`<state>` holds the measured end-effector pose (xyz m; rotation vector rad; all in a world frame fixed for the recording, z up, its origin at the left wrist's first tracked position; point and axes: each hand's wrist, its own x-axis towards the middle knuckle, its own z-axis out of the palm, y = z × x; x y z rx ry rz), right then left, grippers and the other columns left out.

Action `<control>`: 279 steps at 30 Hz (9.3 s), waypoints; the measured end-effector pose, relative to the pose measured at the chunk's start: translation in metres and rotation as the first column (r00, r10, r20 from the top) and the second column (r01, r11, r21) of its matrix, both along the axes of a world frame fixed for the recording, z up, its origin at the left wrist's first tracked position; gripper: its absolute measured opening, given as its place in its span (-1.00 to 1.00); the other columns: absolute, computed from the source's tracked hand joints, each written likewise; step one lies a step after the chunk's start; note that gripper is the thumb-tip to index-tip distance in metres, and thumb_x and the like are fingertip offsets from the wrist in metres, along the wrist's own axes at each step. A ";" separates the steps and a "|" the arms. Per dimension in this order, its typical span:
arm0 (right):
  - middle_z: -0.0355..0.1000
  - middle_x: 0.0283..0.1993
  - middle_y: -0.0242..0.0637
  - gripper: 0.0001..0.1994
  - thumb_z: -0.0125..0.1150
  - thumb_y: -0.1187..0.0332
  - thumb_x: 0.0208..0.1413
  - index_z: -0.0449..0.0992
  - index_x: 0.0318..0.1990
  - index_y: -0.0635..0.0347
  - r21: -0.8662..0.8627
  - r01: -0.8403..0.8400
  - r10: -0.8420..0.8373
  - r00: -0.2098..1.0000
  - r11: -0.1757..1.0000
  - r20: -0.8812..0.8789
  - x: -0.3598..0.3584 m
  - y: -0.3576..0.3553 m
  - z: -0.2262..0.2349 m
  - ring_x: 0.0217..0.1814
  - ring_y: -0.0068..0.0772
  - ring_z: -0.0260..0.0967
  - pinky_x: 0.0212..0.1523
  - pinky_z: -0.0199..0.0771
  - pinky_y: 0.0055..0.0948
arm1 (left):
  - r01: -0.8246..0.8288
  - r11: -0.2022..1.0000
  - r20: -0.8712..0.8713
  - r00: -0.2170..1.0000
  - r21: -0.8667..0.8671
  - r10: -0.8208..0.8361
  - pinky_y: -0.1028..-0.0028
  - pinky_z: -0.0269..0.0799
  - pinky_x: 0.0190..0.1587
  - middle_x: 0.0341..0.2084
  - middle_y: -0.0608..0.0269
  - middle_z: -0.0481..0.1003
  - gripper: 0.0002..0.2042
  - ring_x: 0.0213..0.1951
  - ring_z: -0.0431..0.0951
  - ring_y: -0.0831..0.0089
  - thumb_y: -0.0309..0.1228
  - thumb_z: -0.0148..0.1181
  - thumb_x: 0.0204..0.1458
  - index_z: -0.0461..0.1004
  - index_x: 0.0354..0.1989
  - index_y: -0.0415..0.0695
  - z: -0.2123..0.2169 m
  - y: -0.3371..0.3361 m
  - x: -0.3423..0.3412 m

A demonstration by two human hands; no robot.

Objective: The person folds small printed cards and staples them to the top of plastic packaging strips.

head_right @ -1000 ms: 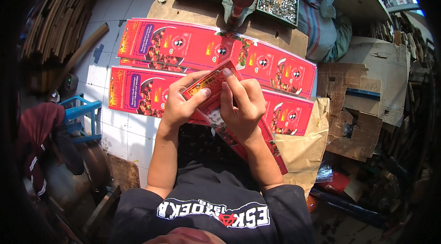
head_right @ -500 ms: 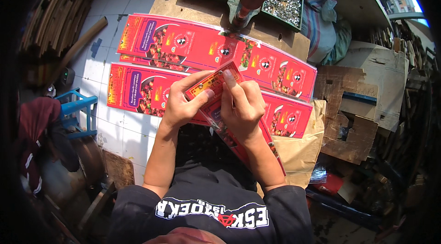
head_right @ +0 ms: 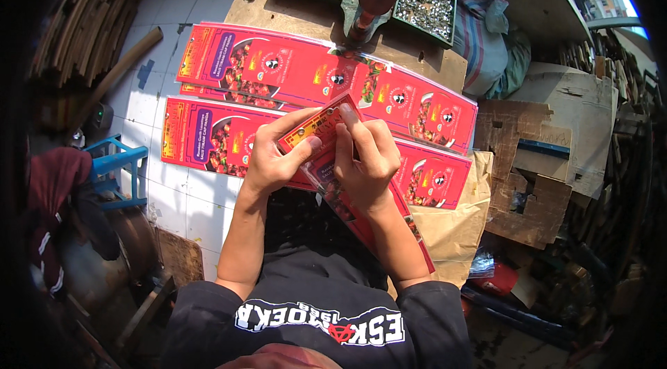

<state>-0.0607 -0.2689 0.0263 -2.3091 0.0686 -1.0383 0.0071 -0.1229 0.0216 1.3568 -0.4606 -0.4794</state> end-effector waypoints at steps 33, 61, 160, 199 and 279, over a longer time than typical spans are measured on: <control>0.17 -0.56 -0.30 -0.53 0.25 0.73 -0.18 0.58 -0.01 0.24 -0.139 -0.004 0.004 1.000 0.990 -0.001 0.001 0.005 -0.005 -0.57 -0.39 0.17 -0.53 0.27 -0.43 | 0.007 1.000 -0.025 1.000 0.006 -0.007 0.44 0.44 0.06 -0.10 0.01 0.56 -0.60 -0.05 0.56 0.41 -0.64 0.16 -0.02 0.43 0.07 -0.39 -0.001 0.003 -0.002; 0.19 -0.55 -0.38 -0.56 0.28 0.74 -0.15 0.61 -0.05 0.18 -0.160 0.001 0.004 0.999 0.987 0.035 -0.001 0.003 -0.004 -0.56 -0.49 0.17 -0.56 0.23 -0.52 | 0.018 1.000 -0.042 0.999 0.011 -0.018 0.45 0.44 0.04 -0.12 0.06 0.56 -0.61 -0.06 0.54 0.43 -0.61 0.15 0.01 0.42 0.07 -0.38 0.000 0.001 -0.002; 0.36 -0.51 -0.33 -0.66 0.35 0.68 -0.18 0.58 -0.18 0.22 0.032 -0.100 0.092 0.979 0.994 0.183 -0.010 0.003 0.001 -0.53 -0.38 0.27 -0.50 0.28 -0.43 | 0.050 0.972 -0.289 0.950 -0.230 -0.118 0.46 0.37 0.11 -0.09 0.07 0.52 -0.54 -0.03 0.52 0.42 -0.57 0.19 -0.09 0.39 0.07 -0.40 -0.003 0.004 0.001; 0.53 -0.39 -0.18 -0.74 0.33 0.64 -0.15 0.62 -0.22 0.29 0.546 -0.133 0.179 0.983 0.827 -0.031 -0.003 -0.013 0.013 -0.43 -0.43 0.48 -0.43 0.41 -0.52 | 0.009 0.978 -0.289 0.955 -0.209 -0.071 0.54 0.39 -0.10 -0.30 0.20 0.53 -0.77 -0.25 0.51 0.56 -0.55 0.18 -0.04 0.43 -0.18 -0.31 -0.008 0.002 0.000; 0.38 -0.47 -0.28 -0.66 0.33 0.60 -0.10 0.57 -0.09 0.22 -0.147 -0.085 0.089 0.996 0.985 0.022 -0.007 0.002 0.008 -0.45 -0.29 0.30 -0.36 0.28 -0.36 | -0.180 0.972 -0.205 0.968 -0.148 0.148 0.55 0.56 -0.17 -0.30 0.08 0.61 -0.78 -0.25 0.61 0.53 -0.62 0.13 0.14 0.46 -0.05 -0.41 -0.009 -0.011 -0.024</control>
